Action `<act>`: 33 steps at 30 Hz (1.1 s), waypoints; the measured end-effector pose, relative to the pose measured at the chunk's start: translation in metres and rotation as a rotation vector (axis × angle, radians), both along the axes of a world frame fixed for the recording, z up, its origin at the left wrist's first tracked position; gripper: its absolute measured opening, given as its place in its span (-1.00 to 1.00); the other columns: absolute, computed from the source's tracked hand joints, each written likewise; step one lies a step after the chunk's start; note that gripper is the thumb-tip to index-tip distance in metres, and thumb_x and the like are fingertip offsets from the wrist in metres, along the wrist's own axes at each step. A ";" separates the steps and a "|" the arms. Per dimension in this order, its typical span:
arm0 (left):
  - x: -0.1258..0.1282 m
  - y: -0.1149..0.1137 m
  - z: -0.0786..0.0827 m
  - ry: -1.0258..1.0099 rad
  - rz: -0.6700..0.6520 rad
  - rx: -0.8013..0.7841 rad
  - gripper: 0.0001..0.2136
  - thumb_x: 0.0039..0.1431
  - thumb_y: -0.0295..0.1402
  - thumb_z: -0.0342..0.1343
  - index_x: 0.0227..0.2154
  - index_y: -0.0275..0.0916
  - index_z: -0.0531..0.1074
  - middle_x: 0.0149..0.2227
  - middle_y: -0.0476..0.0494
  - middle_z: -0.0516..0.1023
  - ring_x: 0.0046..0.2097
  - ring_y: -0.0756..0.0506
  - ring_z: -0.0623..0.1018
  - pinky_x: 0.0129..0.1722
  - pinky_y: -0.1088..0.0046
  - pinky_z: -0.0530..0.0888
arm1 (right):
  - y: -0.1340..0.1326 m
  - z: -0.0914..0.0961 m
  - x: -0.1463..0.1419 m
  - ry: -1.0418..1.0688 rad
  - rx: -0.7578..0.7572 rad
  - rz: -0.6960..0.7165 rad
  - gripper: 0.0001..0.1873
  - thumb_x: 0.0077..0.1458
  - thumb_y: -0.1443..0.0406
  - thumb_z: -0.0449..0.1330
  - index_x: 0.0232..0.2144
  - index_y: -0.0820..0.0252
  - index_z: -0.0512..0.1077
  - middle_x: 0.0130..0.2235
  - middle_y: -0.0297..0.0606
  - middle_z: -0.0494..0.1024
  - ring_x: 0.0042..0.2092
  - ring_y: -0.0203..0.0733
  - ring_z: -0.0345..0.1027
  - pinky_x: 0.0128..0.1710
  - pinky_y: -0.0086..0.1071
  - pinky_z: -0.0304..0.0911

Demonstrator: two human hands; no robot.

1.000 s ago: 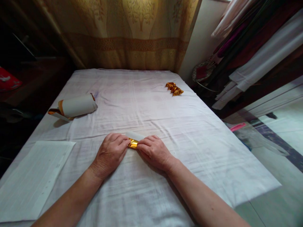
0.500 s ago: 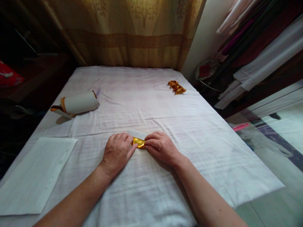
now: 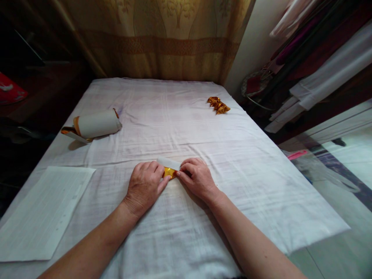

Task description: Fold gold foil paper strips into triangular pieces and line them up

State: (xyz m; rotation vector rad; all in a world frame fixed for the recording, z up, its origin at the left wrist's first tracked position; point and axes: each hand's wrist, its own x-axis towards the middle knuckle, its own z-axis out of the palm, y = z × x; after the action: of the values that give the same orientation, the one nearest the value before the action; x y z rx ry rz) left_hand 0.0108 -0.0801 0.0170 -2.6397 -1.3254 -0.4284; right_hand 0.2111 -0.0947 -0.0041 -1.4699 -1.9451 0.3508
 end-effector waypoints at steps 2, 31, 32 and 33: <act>0.000 0.000 0.000 0.000 -0.001 0.009 -0.82 0.23 -0.22 0.15 -0.38 -0.22 0.43 -0.35 -0.16 0.49 -0.26 -0.21 0.46 -0.20 0.22 0.33 | 0.000 0.000 -0.002 -0.007 -0.008 -0.027 -0.84 0.11 0.29 0.32 -0.49 0.12 0.46 -0.31 -0.27 0.56 -0.20 -0.14 0.39 -0.14 -0.23 0.22; 0.011 -0.003 0.003 -0.027 0.072 -0.042 -0.79 0.21 -0.18 0.16 -0.34 -0.24 0.45 -0.31 -0.22 0.48 -0.20 -0.26 0.45 -0.19 0.17 0.33 | -0.003 0.000 -0.010 -0.129 -0.016 -0.112 -0.85 0.10 0.21 0.32 -0.42 0.09 0.43 -0.29 -0.25 0.51 -0.19 -0.07 0.33 -0.19 -0.21 0.13; 0.011 -0.004 0.003 -0.015 0.075 -0.040 -0.79 0.20 -0.17 0.18 -0.33 -0.24 0.45 -0.31 -0.22 0.48 -0.20 -0.26 0.45 -0.18 0.17 0.34 | -0.003 -0.001 -0.008 -0.117 -0.018 -0.106 -0.88 0.11 0.23 0.31 -0.41 0.09 0.44 -0.29 -0.25 0.51 -0.18 -0.07 0.33 -0.18 -0.21 0.13; 0.011 -0.004 0.003 -0.004 0.079 -0.036 -0.78 0.19 -0.17 0.19 -0.33 -0.24 0.45 -0.31 -0.22 0.48 -0.20 -0.27 0.45 -0.16 0.15 0.34 | -0.003 -0.001 -0.007 -0.103 -0.023 -0.099 -0.90 0.12 0.26 0.29 -0.39 0.09 0.44 -0.28 -0.25 0.52 -0.18 -0.07 0.34 -0.17 -0.21 0.13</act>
State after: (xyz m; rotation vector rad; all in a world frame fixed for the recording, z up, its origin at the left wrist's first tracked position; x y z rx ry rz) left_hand 0.0221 -0.0839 0.0198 -2.6054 -1.4463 -0.4025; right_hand 0.2038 -0.0972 -0.0054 -1.6213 -1.9449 0.2588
